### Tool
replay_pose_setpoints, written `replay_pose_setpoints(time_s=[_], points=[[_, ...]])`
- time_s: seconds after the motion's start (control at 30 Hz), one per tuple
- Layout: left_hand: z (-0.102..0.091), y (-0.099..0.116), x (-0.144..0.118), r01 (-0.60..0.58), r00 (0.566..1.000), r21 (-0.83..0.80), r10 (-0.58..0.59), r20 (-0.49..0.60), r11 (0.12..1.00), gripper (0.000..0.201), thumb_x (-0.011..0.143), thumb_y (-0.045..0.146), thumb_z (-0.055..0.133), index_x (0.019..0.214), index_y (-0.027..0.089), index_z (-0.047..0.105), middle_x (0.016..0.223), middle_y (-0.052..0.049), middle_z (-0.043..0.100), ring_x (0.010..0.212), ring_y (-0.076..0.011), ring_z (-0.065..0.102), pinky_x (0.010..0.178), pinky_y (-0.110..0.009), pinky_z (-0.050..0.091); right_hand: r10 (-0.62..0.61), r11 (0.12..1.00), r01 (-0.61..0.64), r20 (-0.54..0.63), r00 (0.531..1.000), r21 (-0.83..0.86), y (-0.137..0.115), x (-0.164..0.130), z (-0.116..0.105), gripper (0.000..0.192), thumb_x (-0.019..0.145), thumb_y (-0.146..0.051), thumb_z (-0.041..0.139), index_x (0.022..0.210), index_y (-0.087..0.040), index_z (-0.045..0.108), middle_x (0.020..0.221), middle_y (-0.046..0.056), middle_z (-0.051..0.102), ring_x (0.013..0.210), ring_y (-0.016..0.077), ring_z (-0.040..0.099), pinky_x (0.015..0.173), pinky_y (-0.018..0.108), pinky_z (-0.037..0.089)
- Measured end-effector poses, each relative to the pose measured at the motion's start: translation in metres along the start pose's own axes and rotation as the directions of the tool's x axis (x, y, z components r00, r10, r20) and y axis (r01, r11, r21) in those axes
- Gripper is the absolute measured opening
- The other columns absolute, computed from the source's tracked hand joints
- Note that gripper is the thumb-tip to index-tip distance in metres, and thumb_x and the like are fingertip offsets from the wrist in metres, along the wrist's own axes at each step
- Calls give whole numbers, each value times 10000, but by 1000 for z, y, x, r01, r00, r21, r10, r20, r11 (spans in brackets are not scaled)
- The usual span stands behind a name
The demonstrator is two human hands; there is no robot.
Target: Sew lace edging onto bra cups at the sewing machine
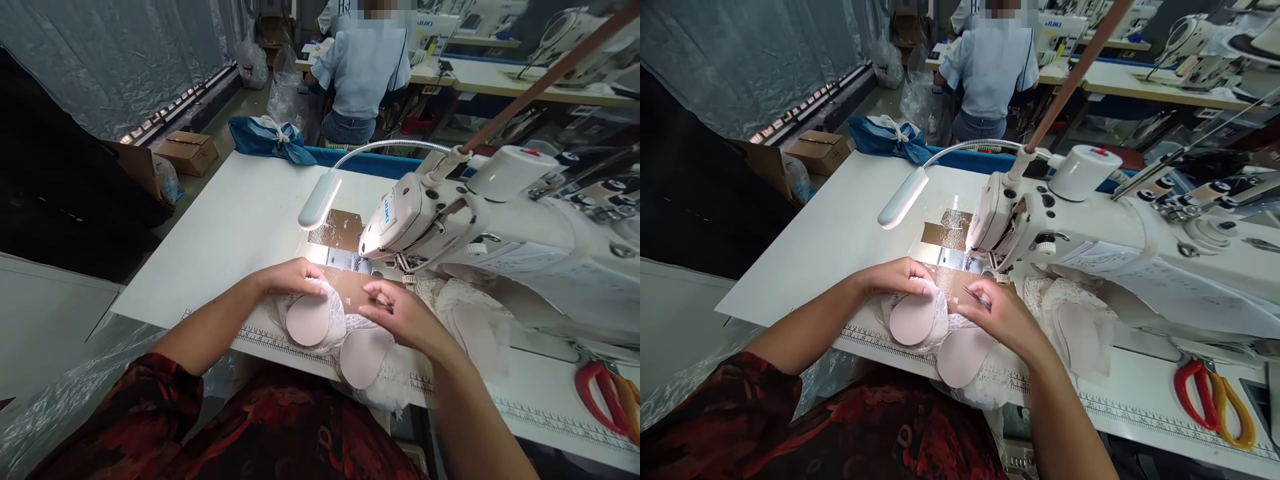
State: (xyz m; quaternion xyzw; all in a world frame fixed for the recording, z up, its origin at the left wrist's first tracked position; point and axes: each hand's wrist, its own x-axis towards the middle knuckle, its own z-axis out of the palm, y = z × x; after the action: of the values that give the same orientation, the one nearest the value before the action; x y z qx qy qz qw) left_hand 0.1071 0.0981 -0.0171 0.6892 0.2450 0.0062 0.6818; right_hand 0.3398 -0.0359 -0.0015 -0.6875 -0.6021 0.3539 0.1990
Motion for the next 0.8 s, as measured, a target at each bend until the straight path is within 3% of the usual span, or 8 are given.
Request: replay_pose_setpoints(time_s=[0.17,0.27,0.4,0.5,0.6,0.67,0.73,0.8], points=[[10,6,-5,-100,988,569,147,-37,816,228,712,332,705,714,144,575,860,-35,588,819,-181,555,677,-258,414,75,972,-69,16,997,-223,17,-39,2,203,821,-429,573,810,-227,583,727,-3,627,644,174,562,571,281,388],[20,14,-11,-69,989,709,143,-46,701,149,756,243,595,671,160,506,760,-11,547,690,-141,510,579,-247,349,-62,991,48,-112,992,-126,15,-46,14,225,887,-401,486,762,-220,536,782,17,633,724,180,589,659,298,437],[17,36,-32,-6,974,810,185,-127,586,63,789,167,490,766,175,547,737,0,569,645,-138,509,555,-249,316,-91,996,94,-198,976,6,-14,-34,24,215,940,-388,418,923,-228,561,785,21,673,752,201,635,702,329,477],[0,55,-53,141,909,891,299,-289,431,161,857,192,453,895,193,609,838,-24,607,749,-171,558,603,-256,366,-308,951,306,-234,922,-42,-46,-9,34,222,947,-312,391,1036,-228,576,930,61,689,818,217,651,733,353,498],[-28,62,-71,378,763,894,466,-448,241,266,877,158,435,1032,223,641,937,-62,598,890,-223,558,668,-289,420,-534,843,532,-224,815,-75,-73,26,46,329,925,-218,385,1211,-208,547,1147,107,647,1040,237,613,870,379,497],[-47,55,-78,499,671,847,536,-512,185,355,851,107,443,1130,226,626,1039,-89,594,1002,-255,540,762,-330,451,-591,804,566,-141,795,-182,-84,48,54,449,877,-112,366,1296,-194,502,1295,114,571,1177,236,536,962,389,459],[-62,37,-81,533,671,832,522,-526,153,367,833,104,468,1150,207,624,1208,-112,565,1139,-287,500,883,-380,448,-585,788,556,-42,810,-263,-89,64,58,494,824,-38,360,1270,-182,519,1334,118,533,1188,230,518,966,374,451],[-73,13,-81,521,744,844,415,-524,132,288,872,220,490,1116,178,638,1311,-135,532,1208,-328,478,928,-432,444,-557,795,532,-4,830,-290,-87,67,60,406,792,-23,401,1120,-166,593,1252,127,572,1084,228,566,887,345,477]])
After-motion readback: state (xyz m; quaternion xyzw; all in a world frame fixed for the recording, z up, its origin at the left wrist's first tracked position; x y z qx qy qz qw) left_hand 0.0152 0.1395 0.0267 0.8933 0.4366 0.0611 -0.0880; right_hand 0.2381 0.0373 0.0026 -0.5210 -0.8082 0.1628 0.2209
